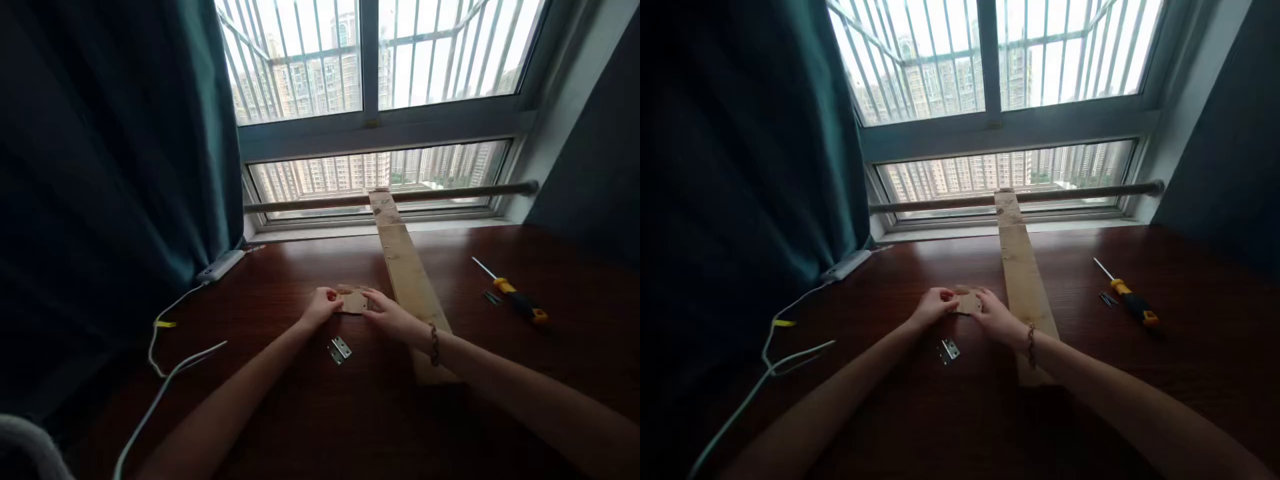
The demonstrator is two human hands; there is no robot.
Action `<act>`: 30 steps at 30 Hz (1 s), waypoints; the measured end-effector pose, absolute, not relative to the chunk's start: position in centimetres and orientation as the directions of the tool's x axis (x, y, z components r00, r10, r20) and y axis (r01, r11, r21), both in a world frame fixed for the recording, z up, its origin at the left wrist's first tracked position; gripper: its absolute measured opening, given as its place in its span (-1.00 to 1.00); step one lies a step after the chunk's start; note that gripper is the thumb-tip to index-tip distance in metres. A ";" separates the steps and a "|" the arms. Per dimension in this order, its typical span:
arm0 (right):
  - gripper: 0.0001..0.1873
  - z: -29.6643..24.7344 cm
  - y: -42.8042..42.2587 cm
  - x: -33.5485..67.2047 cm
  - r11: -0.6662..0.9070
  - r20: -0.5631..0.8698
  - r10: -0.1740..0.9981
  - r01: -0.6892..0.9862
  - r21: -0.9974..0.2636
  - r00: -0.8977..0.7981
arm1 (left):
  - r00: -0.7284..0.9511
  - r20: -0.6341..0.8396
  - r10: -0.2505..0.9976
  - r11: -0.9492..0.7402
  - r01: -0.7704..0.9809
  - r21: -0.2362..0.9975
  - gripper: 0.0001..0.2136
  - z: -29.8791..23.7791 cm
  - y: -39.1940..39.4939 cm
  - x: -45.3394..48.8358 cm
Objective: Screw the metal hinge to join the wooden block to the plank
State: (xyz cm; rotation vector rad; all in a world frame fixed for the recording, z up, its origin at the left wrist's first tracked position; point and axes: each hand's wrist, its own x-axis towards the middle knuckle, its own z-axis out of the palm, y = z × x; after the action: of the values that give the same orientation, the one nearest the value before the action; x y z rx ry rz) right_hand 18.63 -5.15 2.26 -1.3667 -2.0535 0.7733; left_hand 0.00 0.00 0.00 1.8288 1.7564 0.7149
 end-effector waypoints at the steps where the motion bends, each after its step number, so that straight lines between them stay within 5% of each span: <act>1: -0.52 2.6 -6.2 18.5 0.462 0.189 0.859 0.563 -0.685 -0.475 | 0.034 0.022 0.999 -0.040 0.741 0.670 -0.73 0.0 0.0 0.0; 6: -0.65 3.1 -10.6 17.8 0.827 0.230 0.509 0.397 -0.399 -0.829 | 0.027 0.002 1.000 -0.020 0.712 0.702 -0.80 -0.3 0.5 -0.3; 11: -0.68 1.8 -12.0 16.7 0.838 0.199 0.543 0.509 -0.200 -0.816 | -0.039 -0.006 0.999 0.027 0.569 0.822 -0.83 -0.8 1.1 -0.3; 21: -0.93 2.0 -10.5 16.6 0.662 0.116 0.743 0.700 -0.269 -0.659 | -0.021 0.025 0.999 -0.018 0.286 0.958 -0.80 -0.2 0.5 0.3; 30: -0.61 2.2 -9.9 17.4 0.486 0.072 0.840 0.686 -0.541 -0.538 | 0.012 0.006 1.000 -0.007 0.101 0.995 -0.72 0.3 -0.1 0.5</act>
State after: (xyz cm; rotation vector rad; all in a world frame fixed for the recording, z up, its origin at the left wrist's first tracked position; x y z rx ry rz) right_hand 17.38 -9.88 2.19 -1.2846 -2.4090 0.6590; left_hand 0.53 -0.10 0.28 1.2939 1.2714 1.1562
